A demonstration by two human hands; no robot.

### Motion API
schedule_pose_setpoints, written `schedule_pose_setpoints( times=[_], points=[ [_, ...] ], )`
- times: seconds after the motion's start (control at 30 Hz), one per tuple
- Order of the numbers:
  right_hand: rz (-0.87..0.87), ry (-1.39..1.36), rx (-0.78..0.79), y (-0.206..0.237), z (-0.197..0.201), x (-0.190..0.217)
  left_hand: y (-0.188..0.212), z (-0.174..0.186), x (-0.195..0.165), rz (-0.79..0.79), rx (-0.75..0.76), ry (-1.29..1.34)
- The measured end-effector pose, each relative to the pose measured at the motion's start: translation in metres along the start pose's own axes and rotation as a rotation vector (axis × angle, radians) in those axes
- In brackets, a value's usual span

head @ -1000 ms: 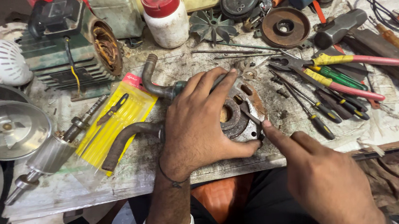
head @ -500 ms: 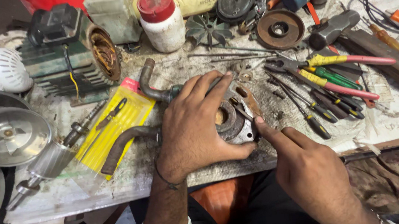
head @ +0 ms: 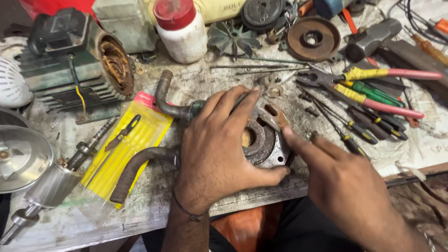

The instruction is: The person holds a rusty pump end cover on a cluttered workbench and works around its edge with a small punch-like tool, tapping and prying at the bearing or insert seated in the housing. They rotate the cover between strikes and continue working the part loose throughout the clip.

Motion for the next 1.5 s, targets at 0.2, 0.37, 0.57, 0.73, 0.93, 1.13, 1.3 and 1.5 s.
schedule_pose_setpoints(
  times=[0.2, 0.37, 0.57, 0.73, 0.93, 1.13, 1.3, 1.5],
  points=[
    [-0.05, 0.05, 0.123, 0.0, -0.013, 0.0, 0.002, 0.002, -0.006, -0.042, -0.03, -0.057],
    [-0.028, -0.015, 0.046, -0.001, 0.001, 0.005, 0.002, 0.0, -0.002, -0.016, -0.014, -0.021],
    [-0.038, -0.005, 0.085, -0.007, -0.001, 0.003, 0.001, 0.005, -0.007, -0.035, -0.03, -0.018],
    [-0.021, -0.065, 0.113, -0.004, -0.007, -0.001, 0.001, 0.003, -0.004, -0.004, -0.011, -0.024],
    [0.052, 0.013, 0.01, -0.002, 0.004, 0.008, 0.001, 0.003, -0.004, -0.022, -0.028, -0.019],
    [0.036, 0.044, 0.063, -0.002, -0.004, 0.006, 0.001, 0.006, -0.005, -0.025, -0.033, -0.031],
    [0.013, -0.039, 0.08, -0.001, -0.003, 0.003, 0.002, 0.004, -0.003, 0.0, -0.021, -0.014],
    [0.061, -0.063, 0.063, 0.005, 0.001, 0.011, 0.004, 0.004, -0.003, 0.012, -0.011, -0.018]
  ],
)
Point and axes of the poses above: each hand's wrist, its own y-axis away from the middle knuckle, its own z-axis out of the back of the hand, x = y × z, the point moved 10 cm from there along -y, towards the middle knuckle, and after that the axes turned 13 degrees about x, right-handed, at the moved point
